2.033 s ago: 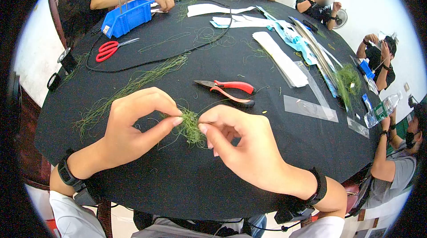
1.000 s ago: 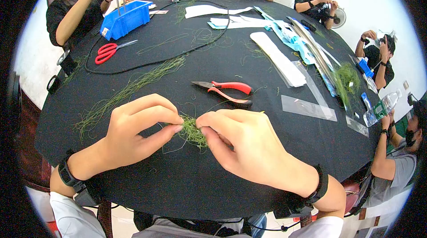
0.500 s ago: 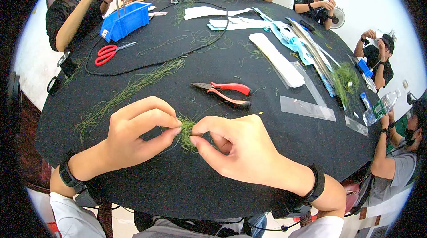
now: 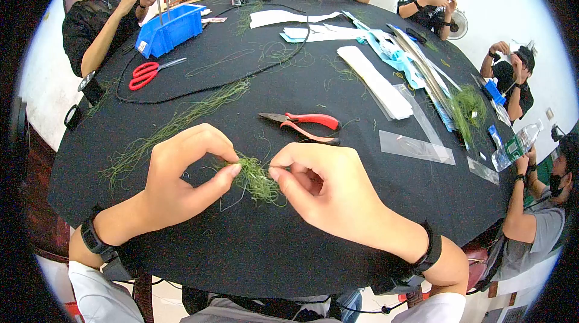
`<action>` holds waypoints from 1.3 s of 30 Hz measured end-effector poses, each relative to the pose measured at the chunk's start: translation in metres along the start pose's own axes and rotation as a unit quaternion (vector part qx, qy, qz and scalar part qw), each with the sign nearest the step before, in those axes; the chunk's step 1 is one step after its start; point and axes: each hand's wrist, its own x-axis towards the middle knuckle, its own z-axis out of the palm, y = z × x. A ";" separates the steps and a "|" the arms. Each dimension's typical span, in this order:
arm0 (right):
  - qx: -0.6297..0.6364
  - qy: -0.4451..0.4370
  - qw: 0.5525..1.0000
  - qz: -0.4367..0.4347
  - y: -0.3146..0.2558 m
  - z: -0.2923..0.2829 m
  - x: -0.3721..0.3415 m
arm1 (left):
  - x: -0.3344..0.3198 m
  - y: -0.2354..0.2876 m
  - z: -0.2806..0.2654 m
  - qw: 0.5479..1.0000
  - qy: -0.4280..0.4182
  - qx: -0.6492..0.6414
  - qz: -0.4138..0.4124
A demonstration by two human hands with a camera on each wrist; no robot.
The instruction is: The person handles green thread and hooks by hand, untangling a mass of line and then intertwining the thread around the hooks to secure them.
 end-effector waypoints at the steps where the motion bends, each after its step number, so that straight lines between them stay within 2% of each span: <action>1: -0.029 -0.008 0.999 0.017 -0.002 -0.002 0.001 | 0.000 0.000 0.000 1.000 0.001 -0.003 -0.006; 4: -0.065 -0.073 0.993 0.060 -0.013 -0.013 0.003 | 0.000 0.000 -0.001 1.000 0.000 -0.013 -0.026; 7: -0.100 -0.128 0.986 0.049 -0.012 -0.017 0.004 | -0.001 0.000 -0.001 0.999 0.001 -0.022 -0.038; 13: -0.078 -0.067 0.994 0.034 -0.006 -0.014 0.003 | -0.001 0.000 -0.001 0.999 0.001 -0.020 -0.037; 16: -0.020 -0.048 0.996 0.072 -0.002 -0.016 0.003 | -0.001 -0.001 -0.002 0.999 -0.002 -0.015 -0.045; 19: 0.053 -0.028 0.997 0.054 0.002 -0.019 0.006 | 0.000 -0.001 -0.004 0.997 -0.001 -0.028 -0.068; 20: 0.099 -0.044 0.991 0.078 0.002 -0.020 0.007 | 0.000 -0.001 -0.004 0.996 0.000 -0.036 -0.077; 23: 0.234 -0.089 0.957 0.146 0.001 -0.026 0.010 | -0.003 -0.006 -0.001 0.971 0.006 -0.181 -0.153; 27: 0.300 -0.153 0.925 0.177 0.003 -0.029 0.011 | -0.002 -0.010 -0.003 0.887 -0.031 -0.382 -0.260; 30: 0.291 -0.172 0.923 0.185 0.005 -0.030 0.010 | -0.005 -0.012 -0.004 0.873 -0.029 -0.381 -0.304; 35: 0.236 -0.157 0.930 0.236 0.002 -0.031 0.012 | -0.003 -0.009 -0.003 0.868 -0.010 -0.383 -0.315; 39: 0.224 -0.138 0.939 0.222 0.004 -0.028 0.012 | -0.002 -0.006 -0.004 0.860 -0.001 -0.393 -0.325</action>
